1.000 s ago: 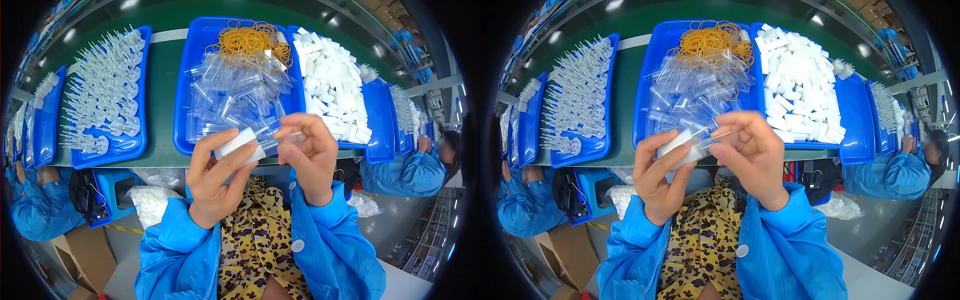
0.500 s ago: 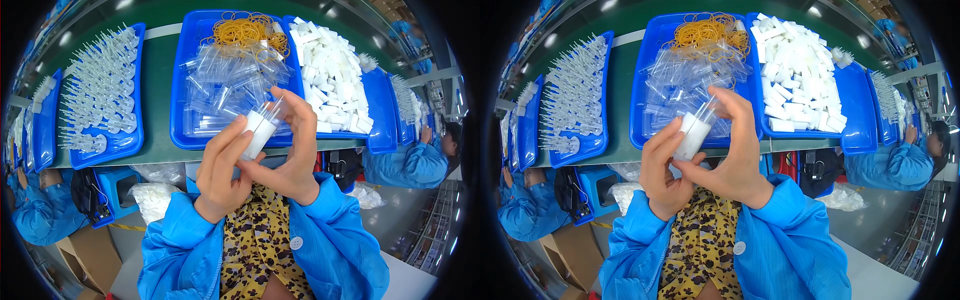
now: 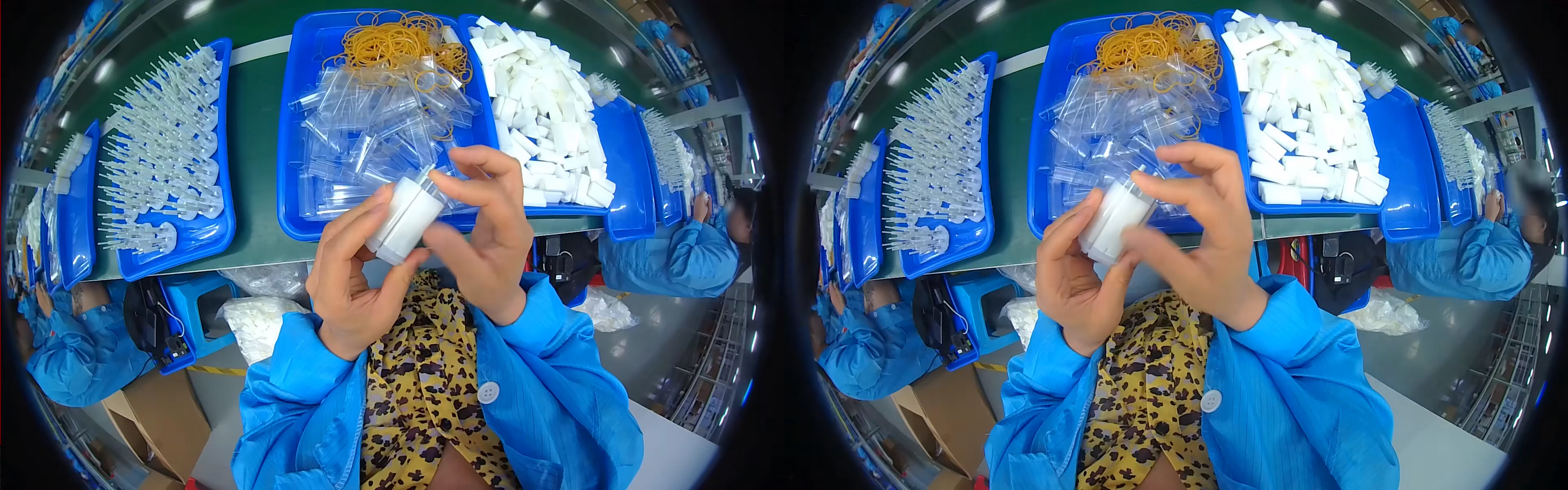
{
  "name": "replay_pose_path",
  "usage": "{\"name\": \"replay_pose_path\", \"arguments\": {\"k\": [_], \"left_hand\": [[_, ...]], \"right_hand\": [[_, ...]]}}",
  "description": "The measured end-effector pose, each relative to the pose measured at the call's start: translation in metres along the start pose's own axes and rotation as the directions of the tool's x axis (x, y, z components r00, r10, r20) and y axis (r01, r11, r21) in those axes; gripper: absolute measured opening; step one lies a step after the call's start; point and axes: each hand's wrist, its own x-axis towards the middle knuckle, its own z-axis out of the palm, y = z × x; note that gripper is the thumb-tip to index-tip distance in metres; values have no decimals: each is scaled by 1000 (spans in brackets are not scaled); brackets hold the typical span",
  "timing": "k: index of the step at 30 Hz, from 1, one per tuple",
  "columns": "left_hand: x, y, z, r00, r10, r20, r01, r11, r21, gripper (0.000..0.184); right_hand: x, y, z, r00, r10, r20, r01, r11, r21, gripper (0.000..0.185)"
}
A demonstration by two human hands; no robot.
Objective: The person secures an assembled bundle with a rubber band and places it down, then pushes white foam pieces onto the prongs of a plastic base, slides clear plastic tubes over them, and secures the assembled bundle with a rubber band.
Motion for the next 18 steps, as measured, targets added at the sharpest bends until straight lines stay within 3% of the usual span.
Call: {"name": "replay_pose_path", "arguments": {"k": [2,9,11,13,14,15,17,18], "left_hand": [[2,0,0,998,10,59,-9,1000,-23,55],[1,1,-2,996,-53,68,60,994,-97,54],[2,6,-5,990,-137,15,137,963,-231,57],[5,2,-14,989,-138,-52,123,967,-222,54],[7,1,-16,990,-135,-50,120,966,-227,54],[8,0,-18,977,-188,-106,153,950,-273,52],[10,-1,-18,959,-240,-152,181,929,-322,50],[10,-1,-17,953,-264,-151,201,920,-338,49]], "right_hand": [[-1,0,0,994,113,-16,-107,974,197,32],[7,9,-8,999,-16,49,8,985,173,32],[15,10,-16,983,181,0,-169,918,360,30],[20,25,-32,975,224,-17,-218,962,166,30],[23,28,-40,982,188,22,-186,980,-77,28],[23,34,-44,982,189,17,-187,979,-82,28],[18,49,-45,954,178,241,-71,916,-395,26],[17,53,-41,965,91,247,38,880,-473,22]]}}
